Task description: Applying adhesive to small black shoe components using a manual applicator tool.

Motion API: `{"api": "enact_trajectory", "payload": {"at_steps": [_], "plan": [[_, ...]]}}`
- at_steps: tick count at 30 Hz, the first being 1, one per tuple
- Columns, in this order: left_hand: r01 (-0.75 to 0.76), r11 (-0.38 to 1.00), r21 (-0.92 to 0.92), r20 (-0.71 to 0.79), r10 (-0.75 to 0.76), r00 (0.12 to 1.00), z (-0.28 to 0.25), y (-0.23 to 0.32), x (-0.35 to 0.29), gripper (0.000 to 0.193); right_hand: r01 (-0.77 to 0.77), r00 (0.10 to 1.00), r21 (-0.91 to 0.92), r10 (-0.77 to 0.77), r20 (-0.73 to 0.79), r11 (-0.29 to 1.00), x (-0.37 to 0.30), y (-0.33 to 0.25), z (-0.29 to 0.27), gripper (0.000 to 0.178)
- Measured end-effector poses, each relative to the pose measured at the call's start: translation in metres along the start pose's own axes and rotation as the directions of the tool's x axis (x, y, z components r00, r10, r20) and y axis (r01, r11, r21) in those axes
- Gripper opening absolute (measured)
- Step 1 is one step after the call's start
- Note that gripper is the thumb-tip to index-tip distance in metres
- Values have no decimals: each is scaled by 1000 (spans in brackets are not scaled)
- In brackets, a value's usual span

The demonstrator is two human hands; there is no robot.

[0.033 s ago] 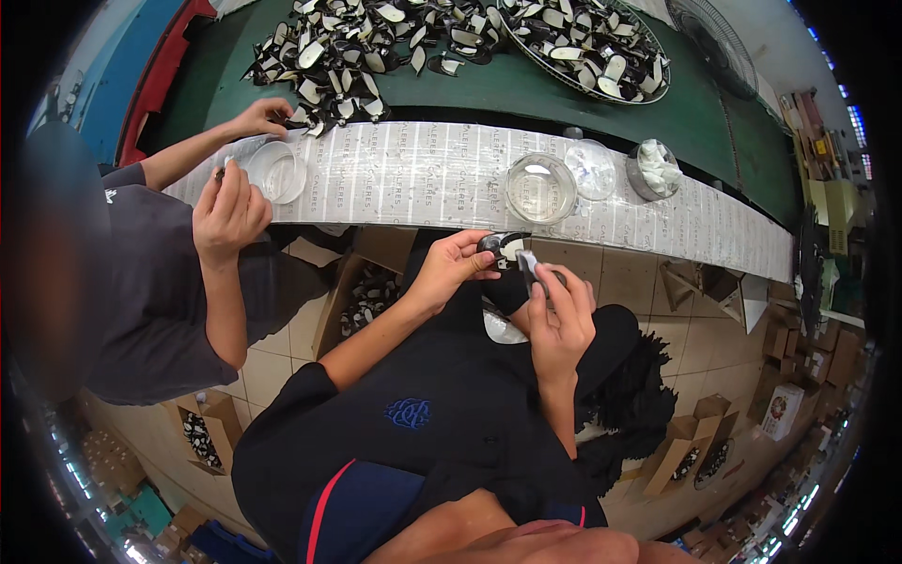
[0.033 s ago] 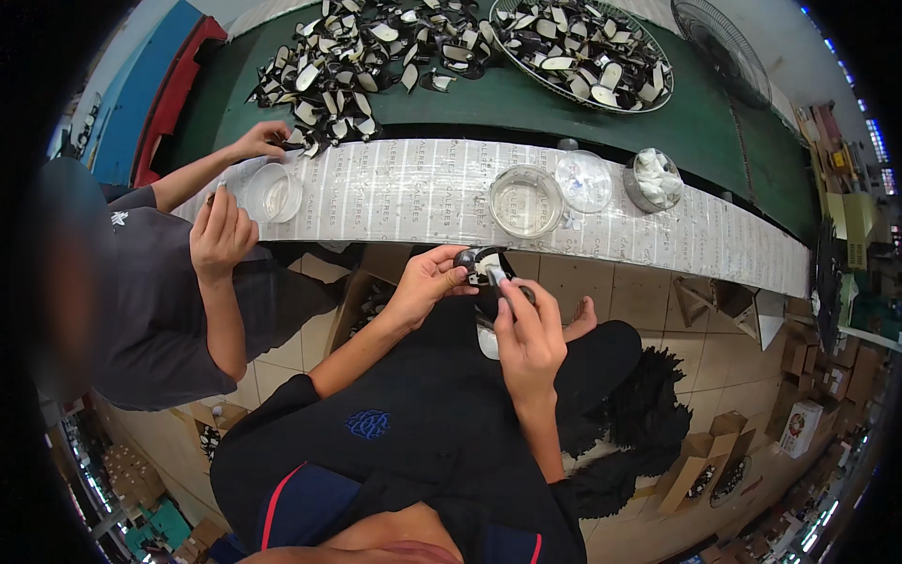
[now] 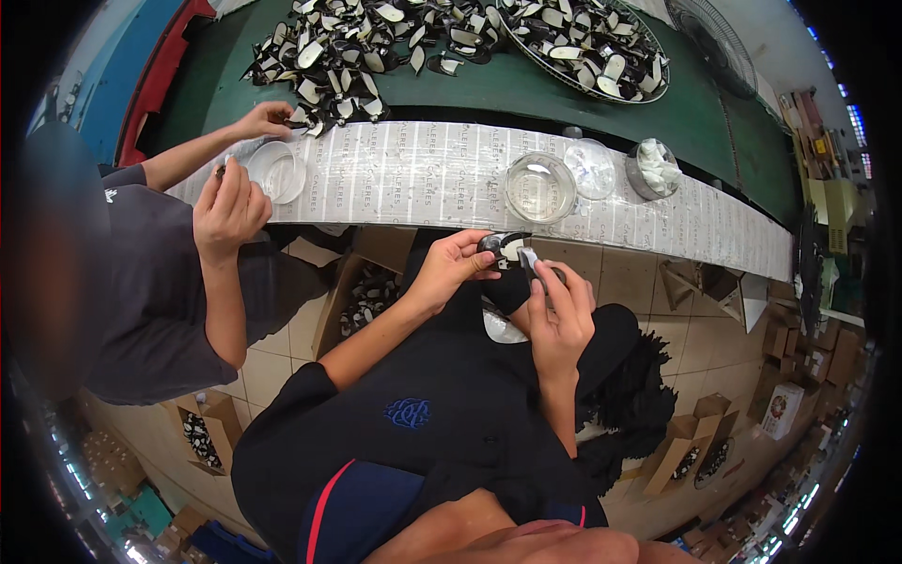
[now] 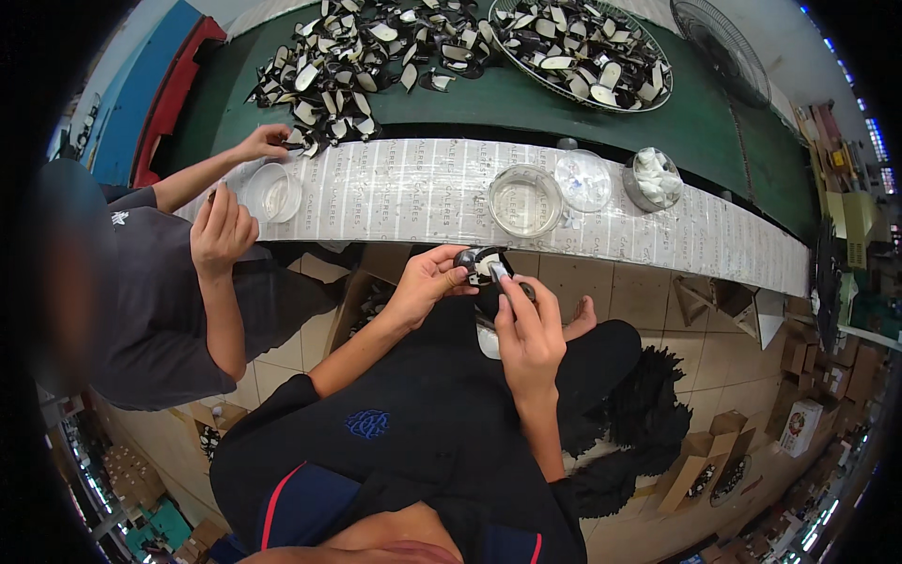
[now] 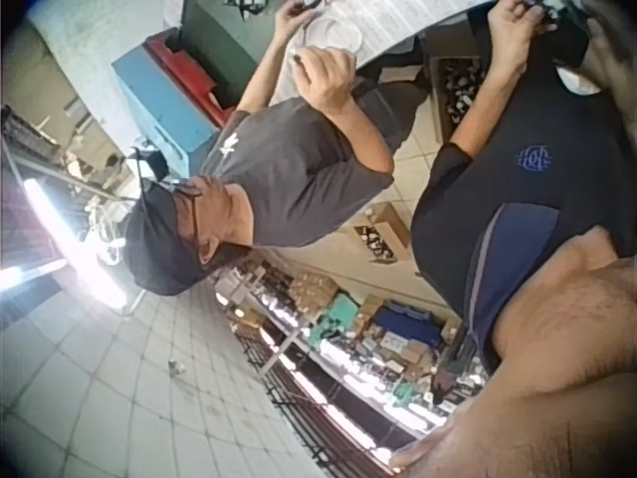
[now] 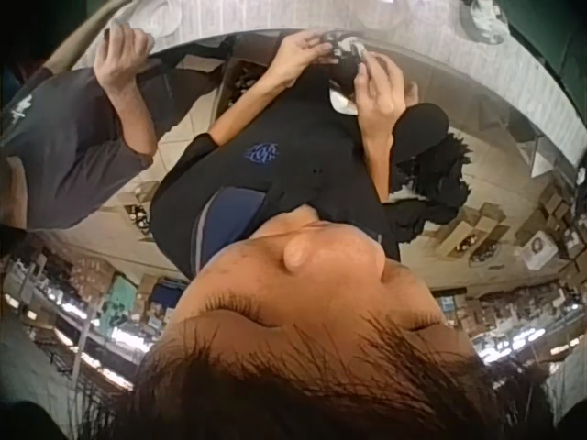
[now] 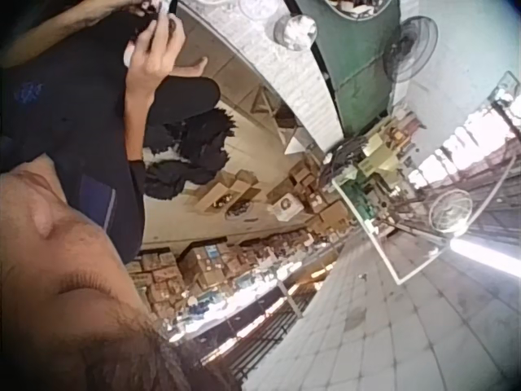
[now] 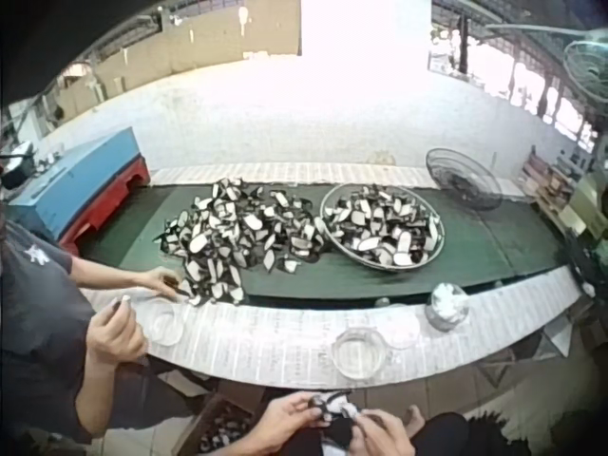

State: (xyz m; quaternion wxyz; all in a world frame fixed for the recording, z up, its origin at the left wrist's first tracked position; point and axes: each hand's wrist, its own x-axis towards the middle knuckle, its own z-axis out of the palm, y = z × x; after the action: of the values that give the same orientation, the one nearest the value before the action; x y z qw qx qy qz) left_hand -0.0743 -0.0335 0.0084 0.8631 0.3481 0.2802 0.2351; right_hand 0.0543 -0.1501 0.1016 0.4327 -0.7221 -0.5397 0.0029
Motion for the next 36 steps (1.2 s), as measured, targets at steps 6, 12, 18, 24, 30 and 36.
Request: {"api": "enact_trajectory", "payload": {"at_steps": [6, 12, 18, 24, 30, 36], "plan": [[-11, 999, 31, 38, 10, 999, 1, -1, -1, 32, 59, 994, -30, -55, 98, 998, -2, 7, 5, 28], [-11, 1000, 30, 24, 10, 1000, 3, -1, 0, 31, 34, 990, -28, -30, 135, 999, -4, 8, 11, 28], [-13, 999, 32, 4, 13, 1000, 9, 4, -1, 31, 43, 995, -112, -33, 90, 993, -2, 11, 13, 30], [-16, 998, 62, 7, 15, 1000, 9, 5, -1, 32, -56, 998, -190, 60, 12, 980, -2, 14, 15, 27], [-7, 997, 75, -9, 7, 1000, 4, 3, 0, 32, -94, 996, -235, 89, -32, 967, -3, 17, 13, 25], [26, 999, 27, -26, -26, 999, 6, 3, 1, 30, -143, 990, -102, 143, -13, 984, -5, 5, 11, 25]]}}
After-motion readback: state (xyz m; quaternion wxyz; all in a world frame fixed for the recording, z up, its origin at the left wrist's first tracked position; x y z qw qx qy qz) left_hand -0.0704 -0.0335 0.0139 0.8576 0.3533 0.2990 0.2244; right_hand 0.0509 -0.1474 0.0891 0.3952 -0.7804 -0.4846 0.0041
